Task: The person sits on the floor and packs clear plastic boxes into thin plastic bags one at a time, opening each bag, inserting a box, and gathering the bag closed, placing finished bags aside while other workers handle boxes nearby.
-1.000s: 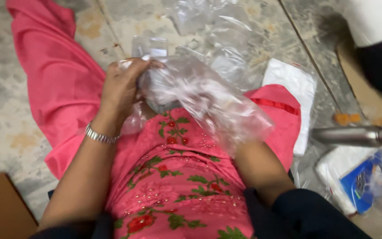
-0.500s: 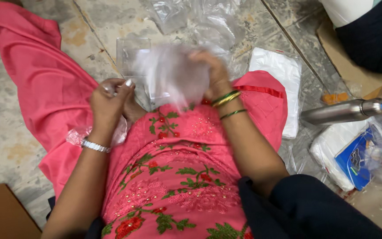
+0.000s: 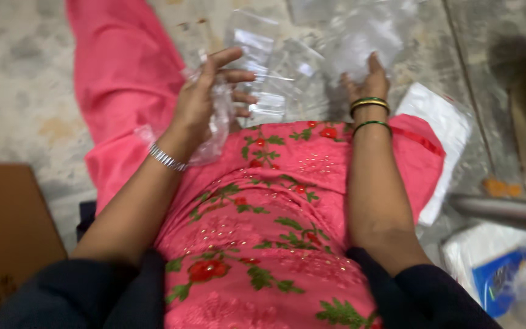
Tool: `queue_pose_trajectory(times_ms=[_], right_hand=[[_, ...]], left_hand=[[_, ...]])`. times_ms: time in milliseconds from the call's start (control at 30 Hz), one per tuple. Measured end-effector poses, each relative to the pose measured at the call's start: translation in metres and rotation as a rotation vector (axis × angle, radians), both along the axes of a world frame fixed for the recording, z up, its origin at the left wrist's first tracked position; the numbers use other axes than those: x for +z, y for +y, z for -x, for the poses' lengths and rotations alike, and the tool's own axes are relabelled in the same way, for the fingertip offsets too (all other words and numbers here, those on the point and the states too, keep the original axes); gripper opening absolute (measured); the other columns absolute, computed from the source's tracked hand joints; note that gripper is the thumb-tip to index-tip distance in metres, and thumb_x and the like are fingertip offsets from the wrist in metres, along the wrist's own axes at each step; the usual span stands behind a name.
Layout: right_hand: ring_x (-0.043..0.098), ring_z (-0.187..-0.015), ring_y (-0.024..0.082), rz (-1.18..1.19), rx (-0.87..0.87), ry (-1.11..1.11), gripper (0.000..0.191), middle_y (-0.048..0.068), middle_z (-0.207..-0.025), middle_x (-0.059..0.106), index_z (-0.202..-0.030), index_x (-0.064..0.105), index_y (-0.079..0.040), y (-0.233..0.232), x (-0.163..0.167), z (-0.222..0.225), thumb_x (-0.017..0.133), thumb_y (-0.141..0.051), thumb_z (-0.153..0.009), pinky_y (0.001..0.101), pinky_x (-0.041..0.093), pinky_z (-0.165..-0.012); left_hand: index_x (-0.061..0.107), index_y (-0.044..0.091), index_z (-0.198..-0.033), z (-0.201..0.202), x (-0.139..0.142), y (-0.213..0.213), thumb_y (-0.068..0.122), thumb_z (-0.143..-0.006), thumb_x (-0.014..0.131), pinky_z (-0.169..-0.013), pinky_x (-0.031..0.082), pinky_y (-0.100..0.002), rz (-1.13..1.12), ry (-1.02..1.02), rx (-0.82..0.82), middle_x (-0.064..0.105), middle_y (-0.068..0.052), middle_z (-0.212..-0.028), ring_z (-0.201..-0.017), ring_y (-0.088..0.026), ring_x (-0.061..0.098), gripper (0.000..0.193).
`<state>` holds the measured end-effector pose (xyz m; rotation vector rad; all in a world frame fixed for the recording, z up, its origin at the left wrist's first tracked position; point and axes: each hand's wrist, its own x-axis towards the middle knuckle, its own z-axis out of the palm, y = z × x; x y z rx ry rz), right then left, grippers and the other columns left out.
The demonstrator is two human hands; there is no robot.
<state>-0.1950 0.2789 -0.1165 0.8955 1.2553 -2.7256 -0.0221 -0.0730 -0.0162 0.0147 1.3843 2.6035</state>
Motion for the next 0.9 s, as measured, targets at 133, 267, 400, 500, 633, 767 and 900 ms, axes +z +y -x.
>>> queue_pose_trajectory(times_ms=[133, 267, 400, 500, 633, 767, 900], right_hand=[[0.051, -0.124, 0.034, -0.257, 0.001, 0.018, 0.063, 0.015, -0.145, 0.051, -0.14, 0.052, -0.007, -0.012, 0.023, -0.002, 0.073, -0.031, -0.086, 0.0652, 0.044, -0.09], [0.061, -0.122, 0.024, -0.944, -0.106, 0.555, 0.036, 0.018, -0.137, 0.062, -0.131, 0.064, -0.003, -0.055, 0.058, -0.049, 0.078, -0.016, -0.1, 0.0401, 0.052, -0.108], [0.062, -0.101, 0.01, -0.516, 0.658, 0.637, 0.011, 0.0, -0.115, 0.068, -0.105, 0.073, -0.005, -0.124, 0.086, -0.124, 0.065, -0.012, -0.1, 0.0254, 0.052, -0.088], [0.059, -0.091, 0.01, -0.3, 0.739, 0.609, 0.013, 0.001, -0.103, 0.064, -0.095, 0.065, -0.005, -0.148, 0.113, -0.142, 0.077, -0.003, -0.099, 0.0254, 0.051, -0.082], [0.072, -0.077, 0.018, -0.096, 0.633, 0.527, 0.022, 0.012, -0.092, 0.075, -0.083, 0.058, -0.008, -0.14, 0.14, -0.136, 0.078, 0.0, -0.09, 0.032, 0.062, -0.065], [0.073, -0.08, 0.016, -0.149, 0.585, 0.424, 0.018, 0.011, -0.092, 0.076, -0.1, 0.065, -0.008, -0.134, 0.131, -0.134, 0.074, -0.002, -0.086, 0.0302, 0.062, -0.062], [0.061, -0.079, 0.01, -0.265, 0.53, 0.464, 0.014, 0.007, -0.093, 0.072, -0.11, 0.074, 0.002, -0.138, 0.093, -0.132, 0.072, -0.008, -0.102, 0.0245, 0.053, -0.07]], left_hand=[[0.036, 0.007, -0.158, -0.001, 0.02, 0.007, 0.063, -0.102, 0.037, -0.097, 0.06, -0.046, -0.1, 0.078, -0.076, 0.063, -0.019, -0.135, -0.115, -0.031, 0.068, 0.079], [0.032, 0.007, -0.163, 0.002, 0.031, 0.016, 0.063, -0.106, 0.035, -0.117, 0.05, -0.044, -0.137, 0.159, -0.147, 0.054, -0.019, -0.153, -0.139, -0.027, 0.056, 0.08], [0.026, 0.003, -0.164, 0.0, 0.042, 0.026, 0.063, -0.11, 0.029, -0.129, 0.034, -0.034, 0.04, 0.366, -0.105, 0.037, -0.015, -0.167, -0.153, -0.018, 0.041, 0.08], [0.029, 0.005, -0.166, -0.007, 0.043, 0.022, 0.055, -0.113, 0.027, -0.117, 0.042, -0.035, 0.269, 0.306, -0.062, 0.035, -0.012, -0.168, -0.135, -0.017, 0.046, 0.073], [0.055, 0.0, -0.145, -0.01, 0.022, 0.012, 0.027, -0.107, 0.05, -0.089, 0.056, -0.029, 0.323, 0.13, 0.11, 0.063, -0.011, -0.134, -0.098, -0.013, 0.065, 0.047], [0.067, -0.004, -0.118, -0.006, -0.007, 0.01, 0.001, -0.095, 0.069, -0.076, 0.057, -0.023, 0.183, 0.109, 0.279, 0.073, -0.006, -0.104, -0.086, -0.008, 0.068, 0.023], [0.07, -0.002, -0.108, -0.002, -0.018, 0.012, 0.006, -0.103, 0.069, -0.068, 0.05, -0.021, 0.193, 0.091, 0.32, 0.071, -0.004, -0.093, -0.077, -0.007, 0.061, 0.01]])
